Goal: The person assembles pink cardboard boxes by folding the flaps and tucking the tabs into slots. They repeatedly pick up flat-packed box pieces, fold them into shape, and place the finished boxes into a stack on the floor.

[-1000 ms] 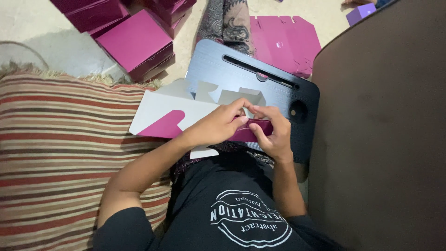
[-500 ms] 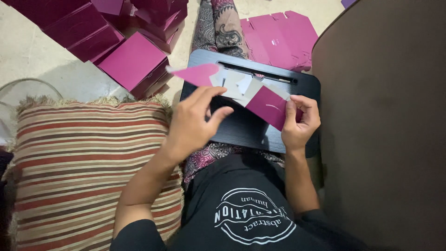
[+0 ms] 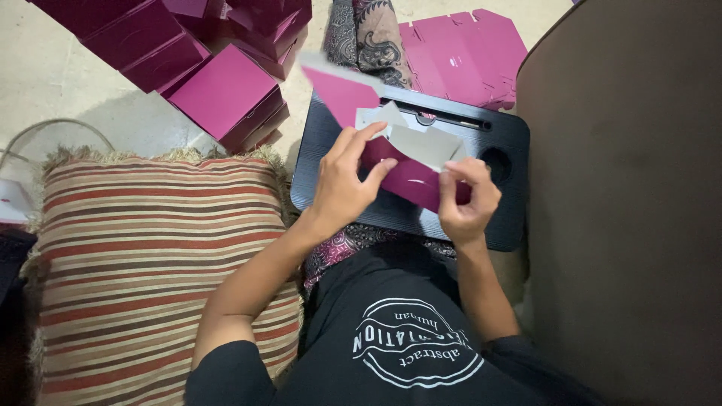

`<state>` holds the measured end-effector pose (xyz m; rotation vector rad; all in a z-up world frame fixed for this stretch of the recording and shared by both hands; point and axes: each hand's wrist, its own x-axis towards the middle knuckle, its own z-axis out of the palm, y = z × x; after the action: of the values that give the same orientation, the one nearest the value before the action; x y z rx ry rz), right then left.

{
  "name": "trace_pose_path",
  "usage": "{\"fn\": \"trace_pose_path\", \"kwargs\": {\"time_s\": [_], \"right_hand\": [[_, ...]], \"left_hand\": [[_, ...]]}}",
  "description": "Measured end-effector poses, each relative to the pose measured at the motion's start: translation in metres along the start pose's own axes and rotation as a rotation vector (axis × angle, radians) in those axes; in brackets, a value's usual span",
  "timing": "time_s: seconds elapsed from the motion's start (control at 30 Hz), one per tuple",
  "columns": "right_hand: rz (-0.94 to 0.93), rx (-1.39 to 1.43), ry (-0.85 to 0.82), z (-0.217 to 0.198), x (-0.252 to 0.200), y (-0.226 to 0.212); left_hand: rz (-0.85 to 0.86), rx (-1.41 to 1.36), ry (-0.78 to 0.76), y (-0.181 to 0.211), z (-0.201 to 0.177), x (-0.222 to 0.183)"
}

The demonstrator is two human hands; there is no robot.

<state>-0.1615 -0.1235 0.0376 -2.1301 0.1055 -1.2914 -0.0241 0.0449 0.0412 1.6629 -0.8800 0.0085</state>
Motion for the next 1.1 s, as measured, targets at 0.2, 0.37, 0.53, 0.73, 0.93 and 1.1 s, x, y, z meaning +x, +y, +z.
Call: {"fn": "trace_pose_path", "kwargs": {"time_s": [0.2, 0.37, 0.53, 0.73, 0.93, 1.1], "right_hand": [[-0.181, 0.066, -0.064, 0.009, 0.001, -0.006], [-0.256, 0.089, -0.087, 0.013, 0.001, -0.01], [-0.329, 0.053, -0.07, 0.01, -0.004, 0.015], [-0.379, -0.097, -0.033, 0.021, -0.016, 0.028], [-0.097, 0.116, -0.433, 0.036, -0.019, -0.011], [0.065, 0.446, -0.646, 0.033, -0.008, -0.03]], "left_hand": [[0.11, 0.191, -0.119, 0.015, -0.005, -0.008], [0.205, 0.252, -0.265, 0.014, 0.002, -0.011], [0.328, 0.381, -0.357, 0.013, 0.006, -0.014], [0.283, 0.422, -0.387, -0.004, 0.004, -0.004], [0.086, 0.475, -0.33, -0.039, -0.018, 0.022], [-0.213, 0.48, -0.574, -0.062, -0.037, 0.036]]}}
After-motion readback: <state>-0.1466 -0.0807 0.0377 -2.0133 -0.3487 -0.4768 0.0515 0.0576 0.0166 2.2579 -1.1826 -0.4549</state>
